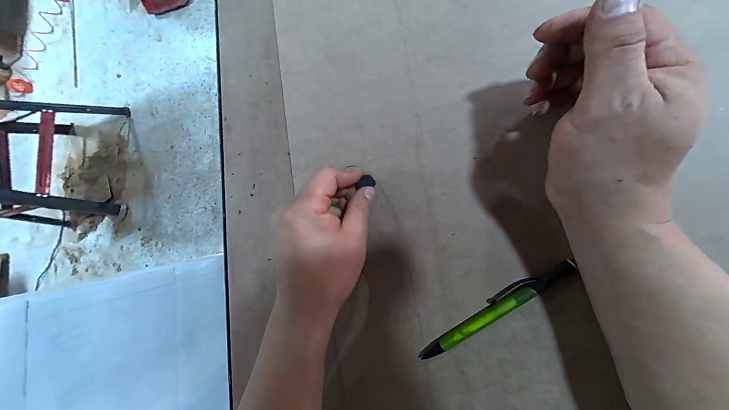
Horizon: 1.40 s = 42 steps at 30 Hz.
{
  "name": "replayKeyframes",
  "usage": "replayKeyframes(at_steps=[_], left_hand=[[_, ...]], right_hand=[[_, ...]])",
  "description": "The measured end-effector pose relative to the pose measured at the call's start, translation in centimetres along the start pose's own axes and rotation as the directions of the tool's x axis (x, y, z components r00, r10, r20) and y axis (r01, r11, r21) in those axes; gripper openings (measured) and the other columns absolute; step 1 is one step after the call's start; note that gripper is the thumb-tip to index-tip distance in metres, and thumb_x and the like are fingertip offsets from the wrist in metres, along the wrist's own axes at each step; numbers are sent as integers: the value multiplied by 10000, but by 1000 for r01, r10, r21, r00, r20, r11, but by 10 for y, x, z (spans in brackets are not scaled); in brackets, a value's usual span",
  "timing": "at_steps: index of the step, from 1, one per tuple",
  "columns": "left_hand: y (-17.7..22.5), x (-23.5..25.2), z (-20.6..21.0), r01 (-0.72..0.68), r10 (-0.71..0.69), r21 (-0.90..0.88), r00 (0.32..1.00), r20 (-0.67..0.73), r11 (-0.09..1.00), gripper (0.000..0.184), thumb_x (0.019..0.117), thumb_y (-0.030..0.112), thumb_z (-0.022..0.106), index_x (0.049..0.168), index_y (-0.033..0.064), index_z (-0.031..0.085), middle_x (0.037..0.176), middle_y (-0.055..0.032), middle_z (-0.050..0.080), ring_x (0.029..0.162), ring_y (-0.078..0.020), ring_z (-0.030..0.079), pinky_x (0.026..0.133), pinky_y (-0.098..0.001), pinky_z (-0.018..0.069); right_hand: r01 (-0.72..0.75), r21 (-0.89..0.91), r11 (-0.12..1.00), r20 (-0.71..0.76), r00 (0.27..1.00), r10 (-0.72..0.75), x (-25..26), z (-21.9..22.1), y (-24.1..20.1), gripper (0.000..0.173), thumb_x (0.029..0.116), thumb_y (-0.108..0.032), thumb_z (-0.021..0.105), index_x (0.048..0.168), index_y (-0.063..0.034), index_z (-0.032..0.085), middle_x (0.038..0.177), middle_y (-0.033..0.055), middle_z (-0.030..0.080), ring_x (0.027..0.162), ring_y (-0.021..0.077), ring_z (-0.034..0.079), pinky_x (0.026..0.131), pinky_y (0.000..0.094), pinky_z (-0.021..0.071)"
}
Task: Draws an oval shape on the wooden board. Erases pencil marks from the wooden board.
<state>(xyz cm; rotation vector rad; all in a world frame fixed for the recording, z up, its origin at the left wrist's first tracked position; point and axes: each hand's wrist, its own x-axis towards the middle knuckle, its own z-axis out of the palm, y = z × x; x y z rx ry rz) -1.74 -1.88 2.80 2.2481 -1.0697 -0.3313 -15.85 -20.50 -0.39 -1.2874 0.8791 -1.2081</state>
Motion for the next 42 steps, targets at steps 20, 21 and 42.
replayKeyframes(at_steps=[20,21,42], left_hand=[[16,19,0,43,-68,218,992,107,975,21,928,200,705,938,197,723,696,95,678,541,-7,601,466,-238,493],[18,23,0,79,-105,247,990,92,966,18,943,201,704,941,194,720,688,81,673,535,-26,593,468,-262,477],[20,3,-4,-13,-29,253,986,163,967,23,929,197,733,929,194,710,713,94,681,550,-13,613,469,-241,519]], right_hand=[[-19,17,1000,-20,1000,20,2,1,0,359,1130,-243,398,991,-86,690,784,-27,664,680,94,646,602,251,555],[-19,19,1000,-17,1000,19,1,1,0,360,1130,-243,395,988,-87,687,784,-28,665,677,93,646,599,250,555],[-7,11,1000,-24,1000,7,-1,1,0,353,1130,-234,401,986,-82,686,777,-22,659,666,96,644,590,256,557]])
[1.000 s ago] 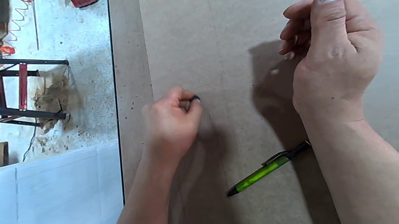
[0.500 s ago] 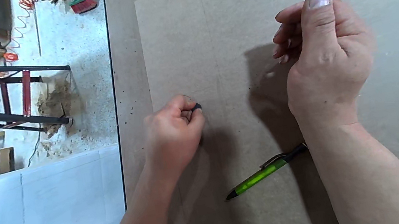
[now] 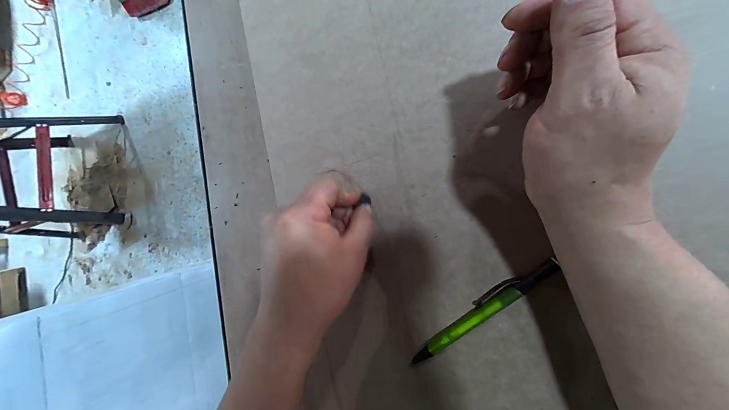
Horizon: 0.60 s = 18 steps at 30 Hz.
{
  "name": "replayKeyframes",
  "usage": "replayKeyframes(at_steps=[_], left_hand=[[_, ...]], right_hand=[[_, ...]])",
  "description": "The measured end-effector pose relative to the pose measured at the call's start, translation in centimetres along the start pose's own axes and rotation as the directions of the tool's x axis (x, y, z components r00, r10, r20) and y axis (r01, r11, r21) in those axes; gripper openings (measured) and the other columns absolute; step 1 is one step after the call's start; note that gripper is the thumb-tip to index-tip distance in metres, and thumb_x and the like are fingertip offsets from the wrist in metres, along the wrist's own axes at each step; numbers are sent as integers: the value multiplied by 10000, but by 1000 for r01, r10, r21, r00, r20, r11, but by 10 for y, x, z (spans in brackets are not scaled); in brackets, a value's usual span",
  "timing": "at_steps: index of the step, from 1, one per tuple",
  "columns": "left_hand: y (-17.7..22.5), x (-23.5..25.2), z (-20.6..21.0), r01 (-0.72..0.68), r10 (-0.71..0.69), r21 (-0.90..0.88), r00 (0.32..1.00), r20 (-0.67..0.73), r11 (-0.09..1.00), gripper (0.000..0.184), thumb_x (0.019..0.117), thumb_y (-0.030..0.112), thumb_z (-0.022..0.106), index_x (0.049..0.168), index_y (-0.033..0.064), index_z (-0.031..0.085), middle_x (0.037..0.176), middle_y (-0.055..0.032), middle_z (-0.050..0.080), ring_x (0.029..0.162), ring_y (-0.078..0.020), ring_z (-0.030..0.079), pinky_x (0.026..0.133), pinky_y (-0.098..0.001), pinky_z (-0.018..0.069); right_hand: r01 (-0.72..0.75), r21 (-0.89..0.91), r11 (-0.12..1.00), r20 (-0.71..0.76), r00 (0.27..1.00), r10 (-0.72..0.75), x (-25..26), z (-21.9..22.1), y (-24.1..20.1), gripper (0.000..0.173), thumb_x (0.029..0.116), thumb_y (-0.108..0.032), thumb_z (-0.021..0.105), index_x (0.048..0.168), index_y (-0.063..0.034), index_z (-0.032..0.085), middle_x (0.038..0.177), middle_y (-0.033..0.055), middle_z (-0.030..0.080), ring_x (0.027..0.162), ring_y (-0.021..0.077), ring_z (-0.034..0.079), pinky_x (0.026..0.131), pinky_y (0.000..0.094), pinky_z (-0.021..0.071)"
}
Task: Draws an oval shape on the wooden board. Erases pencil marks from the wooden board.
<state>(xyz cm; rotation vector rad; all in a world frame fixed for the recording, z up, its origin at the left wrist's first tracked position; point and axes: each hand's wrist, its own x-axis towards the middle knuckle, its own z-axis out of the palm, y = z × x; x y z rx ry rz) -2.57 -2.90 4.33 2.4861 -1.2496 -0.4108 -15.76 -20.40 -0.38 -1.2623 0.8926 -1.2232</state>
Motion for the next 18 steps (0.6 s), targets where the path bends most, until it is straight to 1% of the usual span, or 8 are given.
replayKeyframes(at_steps=[2,3,6,7,10,12,15,18], left_hand=[[-2,-12,3,-95,95,9,995,12,995,10,914,197,715,912,194,705,706,118,654,556,21,594,465,-192,507],[-3,-11,3,-98,98,11,995,7,995,10,914,199,712,906,193,710,699,120,654,554,26,591,466,-186,498],[0,3,4,0,0,-6,1000,-21,1000,13,929,193,713,916,197,712,677,98,660,527,-1,590,450,-223,487],[2,2,4,5,-5,-2,1000,-20,1000,24,931,188,715,913,199,703,672,94,653,517,-9,583,438,-230,481],[2,-15,4,-100,100,2,994,34,995,12,916,195,708,912,200,698,704,119,649,559,10,596,466,-204,513],[-1,-15,7,-130,130,6,991,21,991,13,906,210,698,900,201,706,690,133,643,558,35,588,471,-179,503],[-2,-3,9,-64,64,-7,997,-47,998,11,922,189,712,916,180,711,687,94,656,533,5,582,456,-212,485],[-1,-15,7,-77,77,-37,997,-8,996,33,931,193,718,917,188,689,725,104,668,568,1,611,479,-207,523]], right_hand=[[-8,-2,1000,2,1000,8,1,-1,0,356,1130,-239,402,992,-81,690,774,-22,658,666,98,643,593,256,558],[-10,0,1000,5,1000,10,1,-1,0,355,1129,-238,403,991,-82,691,776,-22,660,671,97,645,597,256,559],[-6,-3,1000,4,1000,6,1,0,0,357,1129,-236,401,979,-87,689,781,-28,662,671,89,647,598,254,563],[-6,-2,1000,-2,1000,6,1,0,0,359,1128,-235,401,975,-87,690,781,-25,664,667,90,648,595,253,563],[-1,8,1000,-2,1000,1,2,-1,1,354,1129,-234,402,986,-77,686,782,-15,663,668,99,645,598,262,561],[-3,6,1000,2,1000,3,2,-1,1,358,1129,-237,400,989,-78,688,781,-21,660,670,94,643,599,257,558],[-3,-4,1000,11,1000,3,2,0,0,357,1129,-238,398,978,-94,688,787,-31,664,677,86,648,600,252,560],[9,9,1000,1,1000,-9,1,1,1,353,1129,-234,401,978,-84,682,786,-21,664,672,96,646,593,257,560]])
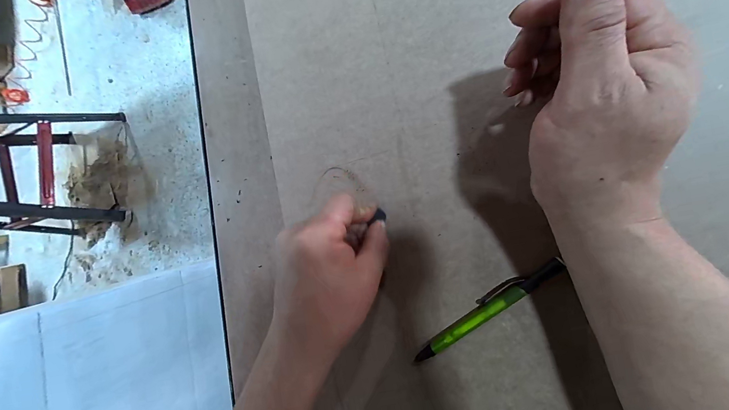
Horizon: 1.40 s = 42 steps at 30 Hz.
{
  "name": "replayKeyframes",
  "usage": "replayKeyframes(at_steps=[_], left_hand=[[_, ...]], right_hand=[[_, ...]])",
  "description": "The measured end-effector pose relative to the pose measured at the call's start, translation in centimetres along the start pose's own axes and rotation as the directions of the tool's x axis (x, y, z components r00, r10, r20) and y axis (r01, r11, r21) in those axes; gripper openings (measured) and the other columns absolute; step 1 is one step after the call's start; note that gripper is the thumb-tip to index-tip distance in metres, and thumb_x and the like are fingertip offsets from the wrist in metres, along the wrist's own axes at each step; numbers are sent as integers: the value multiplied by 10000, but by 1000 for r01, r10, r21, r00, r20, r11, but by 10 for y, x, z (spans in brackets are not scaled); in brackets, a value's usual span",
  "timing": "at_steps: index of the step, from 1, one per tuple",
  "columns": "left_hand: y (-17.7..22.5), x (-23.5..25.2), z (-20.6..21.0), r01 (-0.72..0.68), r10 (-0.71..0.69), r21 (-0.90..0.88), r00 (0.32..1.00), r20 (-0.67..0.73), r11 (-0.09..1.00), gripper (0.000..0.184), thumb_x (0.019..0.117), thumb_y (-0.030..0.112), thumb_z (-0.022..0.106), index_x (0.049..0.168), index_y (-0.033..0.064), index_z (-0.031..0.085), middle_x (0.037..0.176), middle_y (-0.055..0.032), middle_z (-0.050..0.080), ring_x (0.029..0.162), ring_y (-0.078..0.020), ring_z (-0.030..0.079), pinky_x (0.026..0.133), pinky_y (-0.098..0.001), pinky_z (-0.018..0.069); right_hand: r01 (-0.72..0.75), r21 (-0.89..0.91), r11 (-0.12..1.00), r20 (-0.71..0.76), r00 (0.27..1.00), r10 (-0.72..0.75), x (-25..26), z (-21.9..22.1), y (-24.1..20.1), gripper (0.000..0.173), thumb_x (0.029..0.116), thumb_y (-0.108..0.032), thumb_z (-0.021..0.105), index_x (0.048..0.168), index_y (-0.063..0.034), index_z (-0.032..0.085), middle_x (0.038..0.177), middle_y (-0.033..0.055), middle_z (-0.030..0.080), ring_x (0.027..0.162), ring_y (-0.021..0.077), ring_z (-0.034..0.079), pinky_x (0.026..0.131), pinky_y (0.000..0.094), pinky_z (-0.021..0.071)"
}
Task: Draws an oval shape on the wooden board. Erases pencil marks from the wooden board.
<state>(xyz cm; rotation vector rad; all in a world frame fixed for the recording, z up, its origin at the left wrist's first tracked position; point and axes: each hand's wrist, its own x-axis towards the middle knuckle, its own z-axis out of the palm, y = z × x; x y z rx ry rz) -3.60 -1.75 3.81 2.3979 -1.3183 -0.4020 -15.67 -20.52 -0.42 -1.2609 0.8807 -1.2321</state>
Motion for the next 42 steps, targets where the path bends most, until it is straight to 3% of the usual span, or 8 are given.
replayKeyframes(at_steps=[6,10,16,28,33,37,40,42], left_hand=[[-17,-5,-9,-19,19,-12,1000,11,1000,84,949,212,707,1027,184,721,825,104,703,641,8,638,538,-201,549],[-52,-18,-23,-232,257,-186,958,126,955,237,944,293,678,1144,196,761,1210,48,636,1079,-97,639,862,-294,606],[-47,-14,9,-325,315,91,943,109,941,711,1096,537,236,1592,52,392,1692,-104,289,1578,-270,225,1290,-567,193],[-47,-21,7,-564,554,-50,783,283,824,698,1091,596,189,1524,171,534,1634,13,423,1553,-190,298,1290,-495,261],[-63,13,2,-262,256,156,965,61,952,671,1109,504,196,1576,87,439,1662,-42,368,1564,-209,271,1294,-504,213],[-15,-35,12,-550,540,57,832,131,833,671,1054,628,364,1431,143,634,1575,-18,508,1526,-210,362,1277,-654,160],[2,-59,-6,-410,411,58,912,-3,910,440,968,550,655,1124,153,763,1176,1,731,1211,-162,646,1148,-533,436],[15,-77,-5,-379,362,89,918,165,921,441,960,577,650,898,144,708,809,-22,690,798,-190,680,733,-413,557]], right_hand=[[3,-1,1000,18,1000,-3,0,1,0,354,1129,-229,398,987,-78,685,785,-22,665,668,97,645,593,255,559],[3,20,1000,-2,1000,-3,0,-1,0,350,1127,-216,407,981,-61,684,772,-8,654,662,105,636,589,262,555],[-10,7,1000,22,1000,10,-1,0,-2,361,1132,-235,392,995,-74,685,785,-19,659,683,99,646,608,253,563],[0,-10,1000,17,1000,0,0,-1,-1,372,1131,-238,388,977,-85,690,772,-32,660,672,86,643,603,243,556],[23,-5,1000,32,999,-22,0,1,1,363,1131,-230,385,978,-82,680,778,-28,664,675,92,652,595,248,563],[17,-14,1000,34,999,-17,1,-1,1,368,1131,-241,385,977,-87,682,775,-35,666,674,87,652,600,246,565],[20,-4,1000,45,999,-20,0,-1,1,373,1135,-233,375,969,-87,674,777,-33,665,678,90,655,606,249,568],[27,-8,1000,45,999,-27,1,-1,0,372,1135,-229,375,974,-85,678,778,-34,670,680,90,657,602,246,568]])
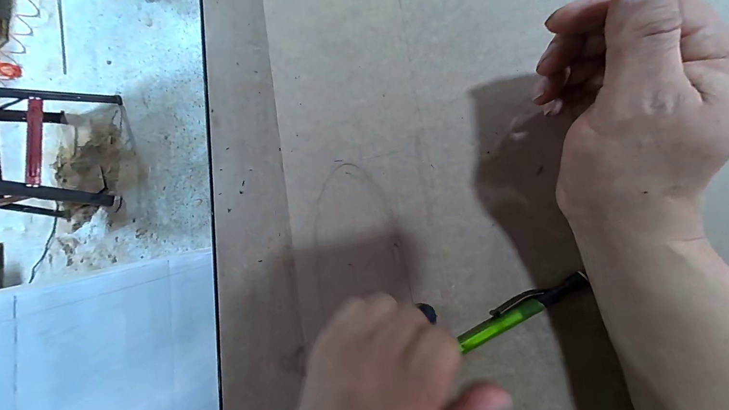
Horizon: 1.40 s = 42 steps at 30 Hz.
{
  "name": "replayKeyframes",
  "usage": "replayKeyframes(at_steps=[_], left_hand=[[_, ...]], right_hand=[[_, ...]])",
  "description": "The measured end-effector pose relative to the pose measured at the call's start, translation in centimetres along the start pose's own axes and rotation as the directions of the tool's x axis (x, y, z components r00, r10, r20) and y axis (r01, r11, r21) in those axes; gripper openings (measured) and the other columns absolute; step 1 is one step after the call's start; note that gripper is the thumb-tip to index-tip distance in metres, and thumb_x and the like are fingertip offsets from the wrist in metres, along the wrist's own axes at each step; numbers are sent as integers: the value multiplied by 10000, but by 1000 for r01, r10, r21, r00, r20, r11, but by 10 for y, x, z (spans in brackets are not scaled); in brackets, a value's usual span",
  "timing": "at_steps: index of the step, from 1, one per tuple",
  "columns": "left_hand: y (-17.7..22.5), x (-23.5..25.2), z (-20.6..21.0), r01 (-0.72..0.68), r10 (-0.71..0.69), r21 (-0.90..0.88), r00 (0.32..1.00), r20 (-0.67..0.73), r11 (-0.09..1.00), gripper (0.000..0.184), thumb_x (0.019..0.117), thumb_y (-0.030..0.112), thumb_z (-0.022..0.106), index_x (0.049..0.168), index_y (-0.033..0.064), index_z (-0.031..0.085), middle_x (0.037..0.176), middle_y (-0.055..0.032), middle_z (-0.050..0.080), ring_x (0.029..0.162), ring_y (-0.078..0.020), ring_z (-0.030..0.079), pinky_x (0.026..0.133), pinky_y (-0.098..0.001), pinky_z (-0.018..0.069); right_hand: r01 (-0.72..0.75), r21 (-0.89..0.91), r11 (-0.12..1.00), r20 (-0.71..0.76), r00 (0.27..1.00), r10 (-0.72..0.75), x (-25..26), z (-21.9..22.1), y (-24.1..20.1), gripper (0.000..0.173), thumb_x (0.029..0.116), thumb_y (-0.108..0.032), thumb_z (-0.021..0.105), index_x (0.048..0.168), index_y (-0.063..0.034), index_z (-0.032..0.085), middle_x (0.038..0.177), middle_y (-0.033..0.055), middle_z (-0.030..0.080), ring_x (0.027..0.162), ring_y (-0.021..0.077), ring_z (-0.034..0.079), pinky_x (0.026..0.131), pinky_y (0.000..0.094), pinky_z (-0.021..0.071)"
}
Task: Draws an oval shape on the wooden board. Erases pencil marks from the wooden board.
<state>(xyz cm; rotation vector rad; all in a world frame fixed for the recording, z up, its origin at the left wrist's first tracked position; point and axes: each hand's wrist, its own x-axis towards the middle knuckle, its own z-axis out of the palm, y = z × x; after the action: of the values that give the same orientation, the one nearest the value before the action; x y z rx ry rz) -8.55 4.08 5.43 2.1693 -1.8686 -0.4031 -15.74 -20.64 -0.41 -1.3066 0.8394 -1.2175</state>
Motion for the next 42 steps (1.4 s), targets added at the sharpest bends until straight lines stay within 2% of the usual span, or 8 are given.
replayKeyframes(at_steps=[2,6,9,13,18,22,28,42], left_hand=[[18,-3,8,-33,26,26,973,228,999,413,1001,496,608,841,119,654,669,-40,609,645,-234,636,586,-390,517],[26,-3,20,-41,57,-53,939,338,998,322,1028,286,568,762,112,624,574,-30,540,537,-217,580,502,-367,459],[21,-3,19,51,-16,-131,965,261,990,248,992,242,595,779,117,629,574,-16,530,529,-191,573,482,-361,459],[15,-4,23,158,-157,0,977,144,987,349,955,469,668,869,131,651,534,27,492,456,-143,523,421,-320,425],[14,-3,9,162,-92,-237,955,282,958,204,965,281,649,848,116,676,569,-2,545,485,-157,549,427,-349,430],[-20,-12,-12,290,-385,-734,922,42,615,125,944,242,729,1012,141,702,765,23,681,588,-40,613,505,-212,535],[-65,44,13,-33,-641,-930,716,-277,365,207,1022,91,534,1184,34,649,1015,-133,743,838,-210,739,736,-356,642],[-66,74,31,121,-716,-784,511,-476,608,31,968,22,657,952,24,631,813,-93,757,664,-182,746,614,-303,652]], right_hand=[[4,-7,1000,6,1000,-4,0,0,0,379,1134,-224,365,975,-90,681,769,-42,669,676,84,652,600,244,559],[-4,-11,1000,4,1000,4,0,-1,1,385,1135,-230,359,979,-90,682,772,-42,665,678,87,652,612,251,566],[-2,-15,1000,5,1000,2,0,-1,0,380,1136,-232,363,979,-90,679,779,-39,669,678,89,653,613,249,567],[-5,-16,1000,4,1000,5,0,-1,0,384,1137,-232,356,978,-96,678,777,-46,668,675,85,650,606,245,562],[-3,-8,1000,2,1000,3,0,0,0,387,1137,-232,357,978,-91,681,768,-44,665,669,89,648,607,248,563],[-3,2,1000,6,1000,3,0,-1,1,392,1137,-237,353,978,-90,680,775,-46,666,674,81,648,603,238,561],[1,-11,1000,16,1000,-1,0,0,2,392,1137,-233,344,988,-91,678,771,-45,667,663,85,647,595,241,559],[-2,-55,998,21,1000,3,0,-2,6,394,1138,-253,333,1017,-86,670,795,-39,674,680,93,659,609,251,571]])
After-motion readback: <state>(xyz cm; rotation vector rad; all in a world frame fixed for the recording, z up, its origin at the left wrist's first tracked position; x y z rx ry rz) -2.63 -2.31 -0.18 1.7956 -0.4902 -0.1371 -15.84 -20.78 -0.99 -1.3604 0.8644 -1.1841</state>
